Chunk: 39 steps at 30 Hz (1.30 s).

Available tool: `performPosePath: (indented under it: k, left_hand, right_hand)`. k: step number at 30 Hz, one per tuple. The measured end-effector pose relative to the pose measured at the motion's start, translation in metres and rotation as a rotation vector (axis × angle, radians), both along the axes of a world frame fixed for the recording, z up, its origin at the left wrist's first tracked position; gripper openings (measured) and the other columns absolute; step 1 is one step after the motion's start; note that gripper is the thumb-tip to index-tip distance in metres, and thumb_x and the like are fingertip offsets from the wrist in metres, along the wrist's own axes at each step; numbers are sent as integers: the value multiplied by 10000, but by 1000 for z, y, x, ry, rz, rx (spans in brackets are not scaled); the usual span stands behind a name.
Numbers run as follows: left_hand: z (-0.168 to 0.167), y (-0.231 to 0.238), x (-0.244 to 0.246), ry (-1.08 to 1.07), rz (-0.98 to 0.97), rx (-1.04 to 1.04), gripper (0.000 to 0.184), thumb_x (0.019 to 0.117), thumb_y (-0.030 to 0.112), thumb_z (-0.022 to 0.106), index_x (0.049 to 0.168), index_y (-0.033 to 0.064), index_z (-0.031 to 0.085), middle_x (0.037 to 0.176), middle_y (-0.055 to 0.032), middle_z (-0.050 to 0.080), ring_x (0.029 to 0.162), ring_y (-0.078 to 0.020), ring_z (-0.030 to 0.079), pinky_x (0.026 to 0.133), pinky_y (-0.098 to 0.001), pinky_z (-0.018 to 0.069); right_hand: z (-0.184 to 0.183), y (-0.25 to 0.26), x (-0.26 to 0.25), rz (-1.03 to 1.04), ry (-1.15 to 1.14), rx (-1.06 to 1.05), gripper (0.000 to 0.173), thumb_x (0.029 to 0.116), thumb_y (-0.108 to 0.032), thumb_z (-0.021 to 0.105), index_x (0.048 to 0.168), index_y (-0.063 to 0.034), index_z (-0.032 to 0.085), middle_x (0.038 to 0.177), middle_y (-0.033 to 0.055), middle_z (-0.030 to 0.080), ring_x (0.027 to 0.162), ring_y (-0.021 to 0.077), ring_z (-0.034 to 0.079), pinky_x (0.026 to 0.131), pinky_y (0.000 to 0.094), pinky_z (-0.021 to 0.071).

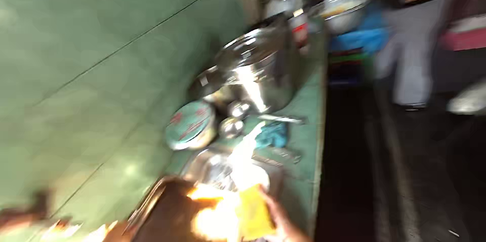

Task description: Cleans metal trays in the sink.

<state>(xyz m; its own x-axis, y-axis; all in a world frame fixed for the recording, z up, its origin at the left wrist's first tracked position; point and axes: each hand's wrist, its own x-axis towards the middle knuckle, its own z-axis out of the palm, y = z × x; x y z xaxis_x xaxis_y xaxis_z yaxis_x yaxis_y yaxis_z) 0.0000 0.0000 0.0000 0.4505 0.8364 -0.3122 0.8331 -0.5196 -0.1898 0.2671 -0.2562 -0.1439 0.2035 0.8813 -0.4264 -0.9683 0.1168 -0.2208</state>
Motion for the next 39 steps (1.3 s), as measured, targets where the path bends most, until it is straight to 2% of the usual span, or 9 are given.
performPosePath:
  k: [7, 12, 17, 20, 25, 27, 30, 34, 39]
  left_hand:
    - [90, -95, 46, 77, 128, 215, 290, 1052, 291, 554, 1095, 46, 702, 979, -222, 708, 959, -454, 683, 795, -645, 507]
    - [87, -107, 14, -170, 207, 217, 221, 1031, 195, 596, 966, -8, 656, 767, -209, 641, 760, -422, 656, 674, -609, 503]
    - [51, -101, -49, -385, 542, -102, 337, 1031, 222, 572, 1124, -97, 631, 960, -283, 651, 908, -421, 644, 831, -612, 489]
    - [19, -102, -71, -510, 723, -199, 416, 1052, 252, 559, 1278, -97, 590, 1152, -312, 644, 1088, -424, 627, 970, -603, 459]
    - [-6, -91, -88, -492, 812, -257, 575, 1027, 270, 600, 1448, -76, 416, 1306, -320, 575, 1220, -432, 575, 1036, -602, 437]
    - [-6, -85, -84, -436, 785, -262, 666, 1006, 242, 620, 1505, -58, 298, 1368, -322, 534, 1258, -431, 560, 1044, -592, 450]
    - [5, -81, -71, -374, 719, -292, 711, 1014, 226, 611, 1567, -43, 254, 1505, -327, 421, 1384, -441, 461, 1136, -585, 371]
    - [10, -71, -62, -315, 596, -176, 738, 957, 152, 647, 1576, -13, 281, 1414, -305, 529, 1303, -455, 538, 1079, -609, 424]
    - [-12, -45, -48, -363, 632, 20, 908, 901, 90, 678, 1630, 61, 137, 1387, -260, 542, 1263, -404, 571, 1043, -549, 476]
  right_hand:
    - [-11, 14, 1, 134, -85, 5, 511, 1092, -466, 289, 1311, -71, 529, 1074, 160, 724, 926, 273, 740, 761, 440, 636]
    - [15, 53, 43, 170, -1143, -82, 495, 995, -292, 566, 1422, -47, 519, 1223, 91, 673, 1066, 155, 681, 916, 365, 585]
    - [19, 103, 103, 276, -2306, -392, 553, 858, -399, 803, 1343, -166, 679, 1388, 299, 551, 1310, 524, 488, 1014, 700, 409]
    - [40, 127, 94, 820, -2344, -608, 697, 975, -511, 638, 1441, -3, 536, 1574, 352, 319, 1491, 535, 233, 1177, 696, 181]
    - [124, 183, -25, 5, -2114, 233, 712, 941, -439, 693, 1451, 25, 517, 1428, 253, 555, 1365, 408, 489, 1140, 596, 359]
    - [190, 210, -89, 64, -1937, 462, 777, 957, -473, 669, 1550, -45, 405, 1474, 190, 535, 1346, 327, 522, 1108, 526, 433]
    - [258, 248, -170, 227, -1995, 523, 771, 935, -551, 677, 1510, -114, 407, 1097, 155, 682, 930, 296, 700, 709, 489, 574]
    - [275, 277, -207, 434, -2244, 524, 306, 1019, -221, 607, 1265, -39, 612, 1099, 154, 698, 995, 302, 705, 751, 480, 580]
    - [278, 309, -196, 479, -2579, 716, 399, 998, -261, 624, 1338, -52, 618, 1256, 159, 673, 1199, 320, 630, 953, 514, 506]
